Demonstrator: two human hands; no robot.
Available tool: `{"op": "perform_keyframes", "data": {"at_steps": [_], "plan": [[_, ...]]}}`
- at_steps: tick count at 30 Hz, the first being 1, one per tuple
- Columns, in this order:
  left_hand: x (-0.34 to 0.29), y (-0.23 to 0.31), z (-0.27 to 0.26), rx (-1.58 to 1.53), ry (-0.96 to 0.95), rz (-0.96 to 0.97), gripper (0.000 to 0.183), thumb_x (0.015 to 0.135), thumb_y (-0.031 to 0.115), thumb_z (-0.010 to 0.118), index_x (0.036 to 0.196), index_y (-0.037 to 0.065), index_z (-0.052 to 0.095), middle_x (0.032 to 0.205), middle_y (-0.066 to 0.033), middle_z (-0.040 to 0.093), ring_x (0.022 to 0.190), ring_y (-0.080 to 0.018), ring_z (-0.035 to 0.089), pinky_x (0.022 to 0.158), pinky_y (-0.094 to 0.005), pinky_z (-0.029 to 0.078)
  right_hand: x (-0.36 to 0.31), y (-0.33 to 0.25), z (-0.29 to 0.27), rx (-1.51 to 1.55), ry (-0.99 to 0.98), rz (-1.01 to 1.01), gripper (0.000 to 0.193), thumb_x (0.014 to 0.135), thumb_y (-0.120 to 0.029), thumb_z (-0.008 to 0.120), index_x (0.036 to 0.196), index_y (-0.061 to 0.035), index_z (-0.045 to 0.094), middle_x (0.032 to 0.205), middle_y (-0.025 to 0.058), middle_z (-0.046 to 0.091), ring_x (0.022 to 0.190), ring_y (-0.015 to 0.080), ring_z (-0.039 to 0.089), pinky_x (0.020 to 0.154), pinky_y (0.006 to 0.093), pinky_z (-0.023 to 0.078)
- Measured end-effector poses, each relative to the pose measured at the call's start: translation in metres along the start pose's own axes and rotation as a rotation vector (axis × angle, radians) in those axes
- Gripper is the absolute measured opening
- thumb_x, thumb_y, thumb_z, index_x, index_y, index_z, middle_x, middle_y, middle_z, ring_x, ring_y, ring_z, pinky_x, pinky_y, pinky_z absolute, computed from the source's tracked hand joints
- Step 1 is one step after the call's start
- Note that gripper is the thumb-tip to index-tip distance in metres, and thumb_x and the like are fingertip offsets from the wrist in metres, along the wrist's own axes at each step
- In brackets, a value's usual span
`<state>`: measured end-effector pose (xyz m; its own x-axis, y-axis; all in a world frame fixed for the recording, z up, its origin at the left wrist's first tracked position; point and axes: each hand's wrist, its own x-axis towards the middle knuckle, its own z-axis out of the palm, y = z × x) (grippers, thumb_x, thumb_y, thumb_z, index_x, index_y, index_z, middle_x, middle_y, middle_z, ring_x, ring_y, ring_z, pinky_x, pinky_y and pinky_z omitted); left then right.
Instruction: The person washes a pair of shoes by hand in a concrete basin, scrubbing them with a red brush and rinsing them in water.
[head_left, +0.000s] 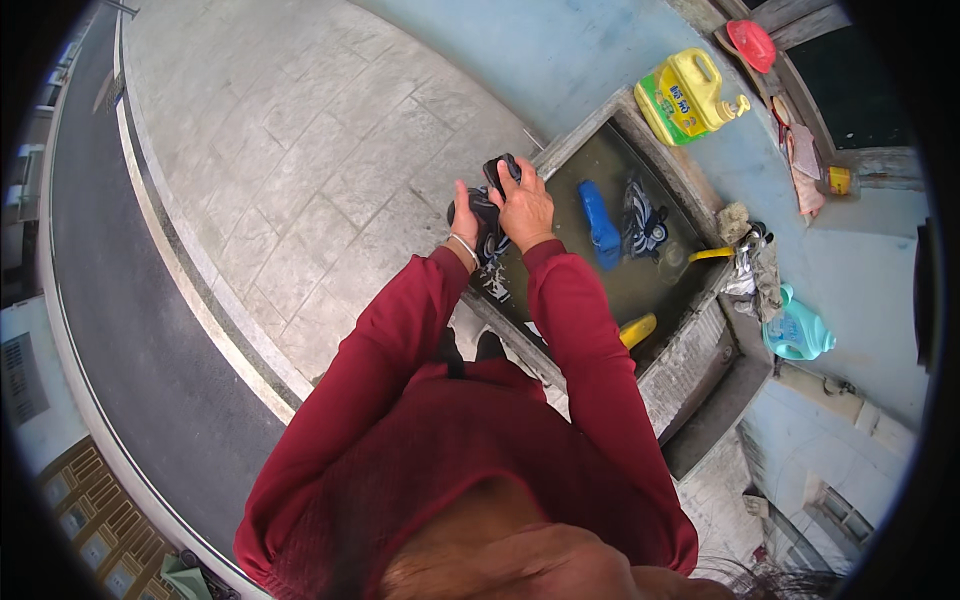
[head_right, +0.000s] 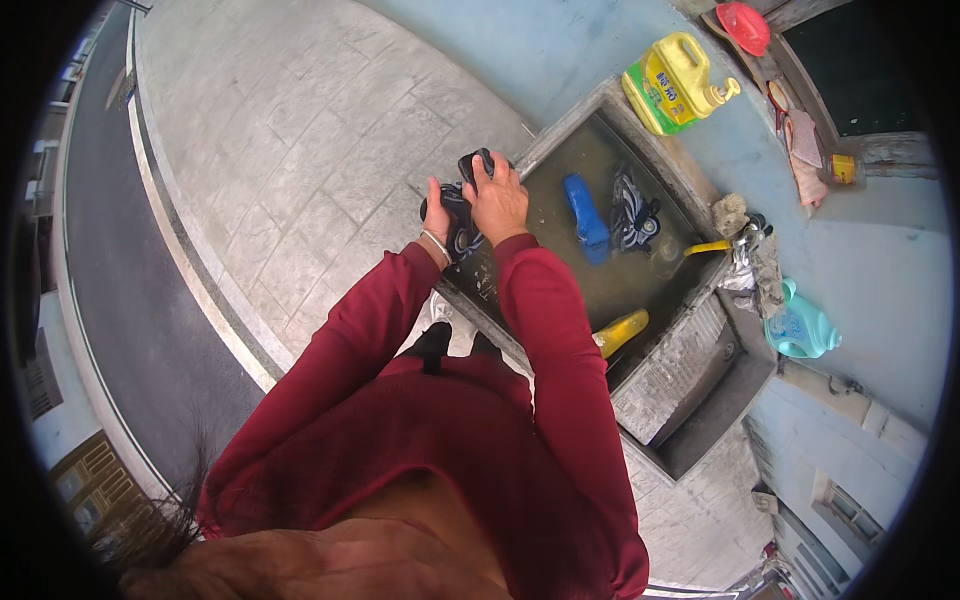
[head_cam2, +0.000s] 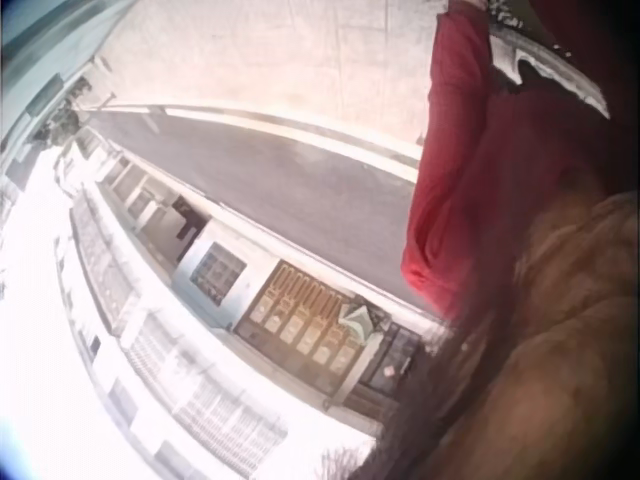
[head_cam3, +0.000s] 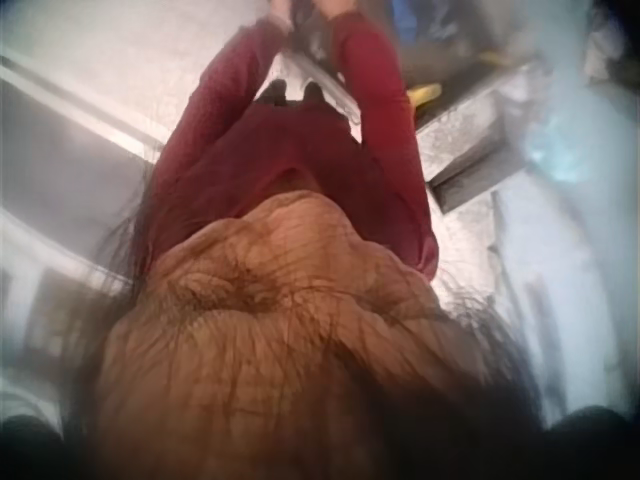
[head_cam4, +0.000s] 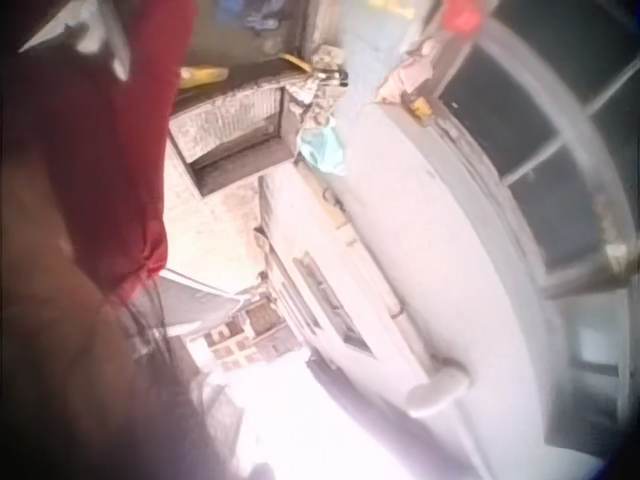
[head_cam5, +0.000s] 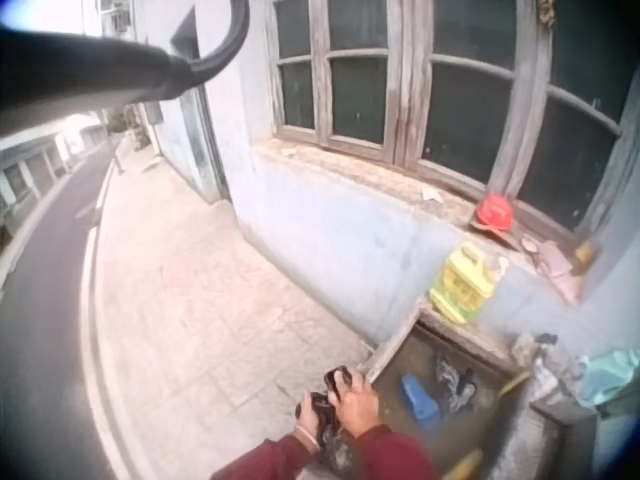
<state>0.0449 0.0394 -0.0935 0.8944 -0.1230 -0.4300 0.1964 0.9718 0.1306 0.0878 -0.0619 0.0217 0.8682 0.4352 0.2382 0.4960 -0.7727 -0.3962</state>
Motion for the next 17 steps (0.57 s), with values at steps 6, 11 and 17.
{"op": "perform_keyframes", "data": {"at_steps": [6, 11, 17], "plan": [[0.005, 0.010, -0.017, 0.092, 0.164, 0.127, 0.086, 0.068, 0.078, 0.038, 0.105, 0.002, 0.054, 0.100, -0.0110, 0.059, 0.090, -0.0265, 0.058, 0.082, -0.0373, 0.046, -0.028, 0.003, -0.011, 0.330, -0.111, -0.056, 0.039, 0.076, -0.023, 0.061, 0.112, -0.0087, 0.057, 0.121, 0.0180, 0.043, 0.105, 0.0354, 0.049, 0.085, 0.0384, 0.043], [-0.029, -0.010, 0.065, 0.054, 0.090, 0.164, 0.073, 0.077, 0.070, 0.035, 0.109, 0.007, 0.053, 0.098, -0.0069, 0.059, 0.086, -0.0210, 0.057, 0.077, -0.0305, 0.047, -0.018, 0.011, -0.006, 0.165, -0.117, -0.104, 0.040, 0.075, -0.022, 0.061, 0.113, -0.0123, 0.057, 0.121, 0.0135, 0.045, 0.104, 0.0313, 0.049, 0.083, 0.0385, 0.042], [-0.026, -0.019, 0.051, 0.307, 0.083, 0.234, 0.071, 0.081, 0.065, 0.035, 0.124, 0.009, 0.042, 0.116, -0.0059, 0.053, 0.102, -0.0171, 0.051, 0.089, -0.0299, 0.040, 0.034, 0.016, 0.032, -0.083, -0.171, -0.114, 0.051, 0.070, -0.034, 0.063, 0.117, -0.0164, 0.054, 0.121, 0.0110, 0.046, 0.098, 0.0292, 0.049, 0.081, 0.0443, 0.041]]}}
